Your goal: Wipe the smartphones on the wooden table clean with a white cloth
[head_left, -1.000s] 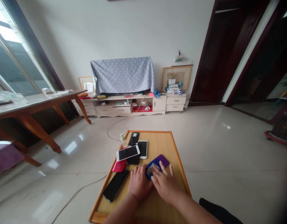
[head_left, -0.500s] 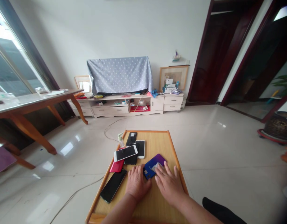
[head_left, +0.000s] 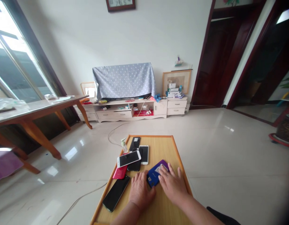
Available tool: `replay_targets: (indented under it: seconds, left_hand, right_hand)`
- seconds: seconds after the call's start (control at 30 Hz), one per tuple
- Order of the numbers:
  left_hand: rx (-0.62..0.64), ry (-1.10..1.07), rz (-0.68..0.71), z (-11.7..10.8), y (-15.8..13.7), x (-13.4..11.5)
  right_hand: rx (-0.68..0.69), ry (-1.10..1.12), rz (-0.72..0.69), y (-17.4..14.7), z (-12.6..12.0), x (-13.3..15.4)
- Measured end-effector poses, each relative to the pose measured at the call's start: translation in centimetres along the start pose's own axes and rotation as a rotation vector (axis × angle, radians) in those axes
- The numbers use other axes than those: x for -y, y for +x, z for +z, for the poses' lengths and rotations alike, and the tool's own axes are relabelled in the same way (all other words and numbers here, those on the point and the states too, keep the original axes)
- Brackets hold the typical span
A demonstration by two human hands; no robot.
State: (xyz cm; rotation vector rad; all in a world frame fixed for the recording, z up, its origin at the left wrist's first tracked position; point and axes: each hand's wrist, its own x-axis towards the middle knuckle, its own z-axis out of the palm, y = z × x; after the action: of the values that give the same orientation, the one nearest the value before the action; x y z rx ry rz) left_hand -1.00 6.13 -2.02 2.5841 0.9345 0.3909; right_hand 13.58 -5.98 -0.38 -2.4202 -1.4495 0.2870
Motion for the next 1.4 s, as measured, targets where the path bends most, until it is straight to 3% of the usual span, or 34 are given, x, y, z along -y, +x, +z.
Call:
replay_targets:
  seconds: [0.1, 0.27, 0.33, 0.43, 0.57, 0.7, 0.83, 0.93, 1.03, 1.1, 1.27, 1.4]
  left_hand:
    - [-0.009, 0.007, -0.008, -0.1, -0.2, -0.1]
    - [0.021, 0.016, -0.032, 0.4, -0.2, 0.4]
    - [0.016, 0.013, -0.034, 0.5, -0.2, 0.5]
    - [-0.017, 0.003, -0.023, 0.5, -0.2, 0.3]
    - [-0.012, 0.022, -0.039, 0.5, -0.2, 0.1]
    - [0.007, 0.037, -0.043, 0.6, -0.1, 0.2]
    - [0.013, 0.051, -0.057, 0.5, 0.0, 0.1]
    - [0.049, 0.075, -0.072, 0.4, 0.1, 0.2]
    - [0.09, 0.08, -0.082, 0.3, 0.1, 0.3]
    - [0.086, 0.077, -0.072, 0.3, 0.1, 0.2]
    - [0.06, 0.073, -0.056, -0.1, 0.2, -0.5]
    - [0.057, 0.068, -0.063, 0.1, 0.3, -0.3]
  right_hand:
    - [-0.028, -0.028, 0.107, 1.1, -0.5, -0.5]
    - [0.032, 0.103, -0.184, -0.1, 1.5, 2.4]
    - [0.041, 0.119, -0.224, 0.0, 2.1, 3.2]
    - [0.03, 0.072, -0.159, 1.7, 1.9, 2.8]
    - [-0.036, -0.022, 0.048, 4.2, 0.7, 0.4]
    - [-0.079, -0.105, 0.16, 3.9, 0.9, -1.5]
    - [-0.082, -0.113, 0.106, 1.2, 1.4, -1.1]
    - [0.022, -0.025, 0.011, -0.8, 1.3, 0.5]
    - [0.136, 0.077, -0.094, -1.3, 0.9, 2.0]
    - [0.117, 0.1, -0.145, -0.7, 0.6, 2.3]
    - [-0.064, -0.028, 0.005, 1.3, -0.6, 0.8]
    - [-0.045, -0.055, -0.009, 0.4, -0.7, 0.3]
